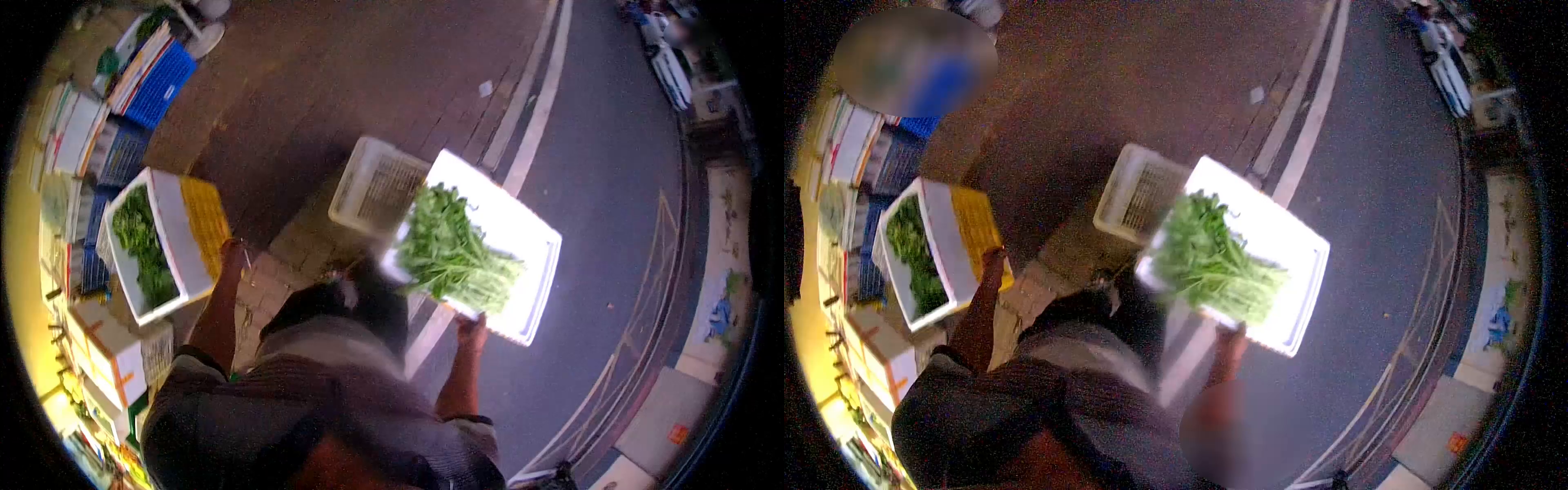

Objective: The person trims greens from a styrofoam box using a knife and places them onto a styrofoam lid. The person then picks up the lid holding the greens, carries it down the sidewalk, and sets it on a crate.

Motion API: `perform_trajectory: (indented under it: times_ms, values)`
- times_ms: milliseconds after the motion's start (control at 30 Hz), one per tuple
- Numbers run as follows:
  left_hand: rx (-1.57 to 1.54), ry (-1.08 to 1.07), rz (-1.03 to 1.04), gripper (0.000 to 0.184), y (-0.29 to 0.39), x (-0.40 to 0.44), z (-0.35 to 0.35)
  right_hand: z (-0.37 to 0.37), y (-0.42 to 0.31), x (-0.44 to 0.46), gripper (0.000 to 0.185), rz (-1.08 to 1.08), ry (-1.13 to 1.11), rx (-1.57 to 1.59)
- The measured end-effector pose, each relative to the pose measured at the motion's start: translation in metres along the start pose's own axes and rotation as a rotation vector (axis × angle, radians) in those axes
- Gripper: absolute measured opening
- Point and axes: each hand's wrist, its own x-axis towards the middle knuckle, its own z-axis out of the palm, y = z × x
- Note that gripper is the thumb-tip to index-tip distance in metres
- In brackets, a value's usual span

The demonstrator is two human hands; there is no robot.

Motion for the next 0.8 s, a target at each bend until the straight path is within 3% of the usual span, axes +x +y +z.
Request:
perform_trajectory:
  times_ms: [67,167,233,267,300,333,367,467,567,700,733,800]
  values:
    - [0.047,0.017,-0.027,0.024,-0.024,-0.044,-0.032,-0.022,-0.026,0.017,0.035,0.007,0.031,-0.117]
    - [0.973,0.030,0.105,0.026,-0.154,-0.081,-0.084,-0.023,-0.053,0.035,0.040,-0.001,0.059,-0.264]
    - [1.514,-0.256,-0.130,0.021,-0.069,-0.155,-0.083,-0.015,-0.074,0.047,0.042,-0.049,-0.022,-0.336]
    - [1.274,-0.120,-0.176,0.019,-0.082,-0.190,-0.089,-0.026,-0.085,0.070,0.042,-0.053,-0.091,-0.320]
    - [1.026,0.016,-0.190,0.016,-0.092,-0.224,-0.094,-0.035,-0.102,0.096,0.039,-0.013,-0.008,-0.459]
    - [0.776,0.163,-0.207,0.015,-0.104,-0.252,-0.093,-0.011,-0.114,0.095,0.038,0.014,-0.044,-0.382]
    - [0.980,0.095,-0.152,0.014,-0.100,-0.260,-0.081,0.025,-0.125,0.102,0.038,0.037,-0.097,-0.289]
    - [1.570,-0.208,-0.071,0.015,-0.101,-0.317,-0.064,0.021,-0.163,0.182,0.035,0.080,-0.233,-0.622]
    - [0.506,0.276,-0.382,0.018,-0.105,-0.400,-0.056,0.064,-0.197,0.225,0.032,0.074,-0.298,-0.872]
    - [1.197,0.194,-0.284,0.024,-0.126,-0.526,-0.064,0.113,-0.235,0.316,0.027,0.065,-0.483,-1.218]
    - [0.874,0.341,-0.654,0.029,-0.012,-0.529,-0.002,0.132,-0.238,0.334,0.028,0.063,-0.547,-1.338]
    - [0.995,0.231,-0.455,0.031,-0.039,-0.561,-0.011,0.176,-0.233,0.367,0.031,-0.001,-0.705,-1.527]
